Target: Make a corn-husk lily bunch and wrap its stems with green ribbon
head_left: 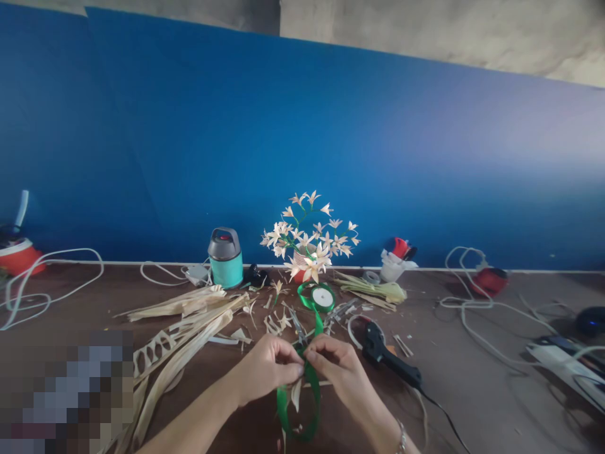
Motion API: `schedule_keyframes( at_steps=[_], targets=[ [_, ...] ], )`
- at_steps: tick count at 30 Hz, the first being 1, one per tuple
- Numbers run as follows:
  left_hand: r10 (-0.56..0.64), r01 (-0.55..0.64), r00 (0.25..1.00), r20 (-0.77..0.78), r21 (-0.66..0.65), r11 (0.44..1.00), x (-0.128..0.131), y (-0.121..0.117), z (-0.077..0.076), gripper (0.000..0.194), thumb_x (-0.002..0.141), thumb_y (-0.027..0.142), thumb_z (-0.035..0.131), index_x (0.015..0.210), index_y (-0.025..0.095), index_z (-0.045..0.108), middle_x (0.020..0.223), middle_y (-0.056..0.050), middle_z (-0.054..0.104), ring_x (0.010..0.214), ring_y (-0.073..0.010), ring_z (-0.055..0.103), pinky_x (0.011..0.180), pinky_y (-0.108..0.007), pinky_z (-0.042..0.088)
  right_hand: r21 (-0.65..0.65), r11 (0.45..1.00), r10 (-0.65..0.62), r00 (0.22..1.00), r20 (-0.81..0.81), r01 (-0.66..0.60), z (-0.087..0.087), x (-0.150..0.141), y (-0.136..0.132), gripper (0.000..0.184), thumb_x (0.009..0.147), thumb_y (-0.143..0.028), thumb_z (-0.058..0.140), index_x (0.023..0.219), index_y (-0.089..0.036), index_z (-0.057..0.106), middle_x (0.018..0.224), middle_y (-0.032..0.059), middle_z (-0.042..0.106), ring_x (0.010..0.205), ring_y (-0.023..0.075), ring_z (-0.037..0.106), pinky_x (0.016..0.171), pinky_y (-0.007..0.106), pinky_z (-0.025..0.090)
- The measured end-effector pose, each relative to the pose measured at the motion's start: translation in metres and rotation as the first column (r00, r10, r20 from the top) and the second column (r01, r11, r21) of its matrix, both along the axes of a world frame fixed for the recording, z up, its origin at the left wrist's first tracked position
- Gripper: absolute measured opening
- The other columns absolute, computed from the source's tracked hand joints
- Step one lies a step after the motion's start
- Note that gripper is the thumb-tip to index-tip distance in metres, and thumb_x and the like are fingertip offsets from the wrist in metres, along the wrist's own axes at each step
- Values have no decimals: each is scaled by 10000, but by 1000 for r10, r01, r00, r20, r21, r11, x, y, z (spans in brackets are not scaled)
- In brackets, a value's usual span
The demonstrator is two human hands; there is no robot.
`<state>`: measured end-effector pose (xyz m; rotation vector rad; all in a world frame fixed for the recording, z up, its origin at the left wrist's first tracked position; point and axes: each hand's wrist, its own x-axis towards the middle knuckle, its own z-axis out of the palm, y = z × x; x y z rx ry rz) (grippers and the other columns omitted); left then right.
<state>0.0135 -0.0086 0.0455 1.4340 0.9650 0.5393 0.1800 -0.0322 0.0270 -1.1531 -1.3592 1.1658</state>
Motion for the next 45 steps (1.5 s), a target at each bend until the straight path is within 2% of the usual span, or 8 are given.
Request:
schedule_keyframes(
  at_steps=[6, 11, 18, 24, 35, 39, 42, 45],
  targets=[
    [74, -75, 997, 20, 74, 994, 0, 4, -5, 196, 678, 263, 548, 628, 114, 666, 476, 43, 484, 465, -72, 372, 471, -190, 290, -99, 994, -46, 996, -71, 39, -1, -2, -4, 313, 756, -452, 583, 743, -155, 680, 653, 14, 610, 658, 146, 520, 624, 236, 397],
    [148, -145, 989, -14, 143, 979, 0, 6, -4, 215, 688, 284, 538, 626, 121, 665, 522, 21, 564, 491, -86, 425, 501, -194, 330, -160, 987, -38, 998, -52, 29, -5, -2, -2, 307, 646, -428, 692, 623, -139, 591, 546, -27, 523, 520, 93, 427, 487, 199, 318],
    [314, -289, 949, -24, 334, 897, 8, -2, -8, 202, 684, 233, 505, 627, 125, 665, 560, -8, 599, 577, -132, 511, 564, -210, 391, -87, 995, -53, 998, 40, 57, -10, -2, -4, 290, 684, -383, 653, 578, -140, 535, 512, -48, 414, 490, 75, 333, 453, 203, 249],
    [345, -310, 938, -35, 361, 880, 10, -3, -11, 199, 680, 226, 504, 613, 128, 665, 554, -11, 599, 555, -130, 510, 549, -207, 388, -73, 996, -52, 997, 50, 56, -10, -2, -3, 281, 688, -377, 645, 579, -139, 544, 518, -35, 440, 495, 86, 367, 467, 210, 277],
    [295, -290, 955, 0, 192, 938, 4, 5, -10, 191, 665, 259, 533, 635, 126, 666, 515, 22, 547, 515, -108, 452, 529, -210, 349, -68, 996, -48, 996, 76, 53, -8, -3, 1, 277, 678, -382, 650, 577, -145, 548, 514, -43, 425, 500, 84, 343, 471, 215, 253],
    [220, -220, 974, 61, -4, 975, -2, 10, -8, 201, 659, 294, 566, 626, 125, 670, 486, 32, 535, 492, -95, 434, 537, -215, 335, -116, 993, 29, 995, 100, -17, 4, 0, 5, 310, 703, -445, 618, 630, -145, 589, 540, -34, 454, 532, 95, 375, 495, 215, 276],
    [221, -209, 968, 118, -102, 972, -4, 12, -6, 207, 624, 313, 616, 629, 117, 681, 515, 17, 566, 510, -96, 448, 551, -219, 331, -173, 985, 21, 996, 89, -5, 16, 1, 9, 347, 721, -497, 585, 737, -153, 635, 590, -14, 527, 575, 114, 438, 530, 218, 320],
    [228, -205, 963, 142, -157, 966, -5, 13, -3, 189, 589, 305, 648, 584, 118, 674, 497, 18, 561, 495, -88, 431, 535, -218, 311, -246, 969, 42, 994, 98, -17, 26, -2, 15, 312, 711, -472, 607, 702, -162, 643, 586, -20, 545, 564, 104, 434, 525, 211, 315]
  ],
)
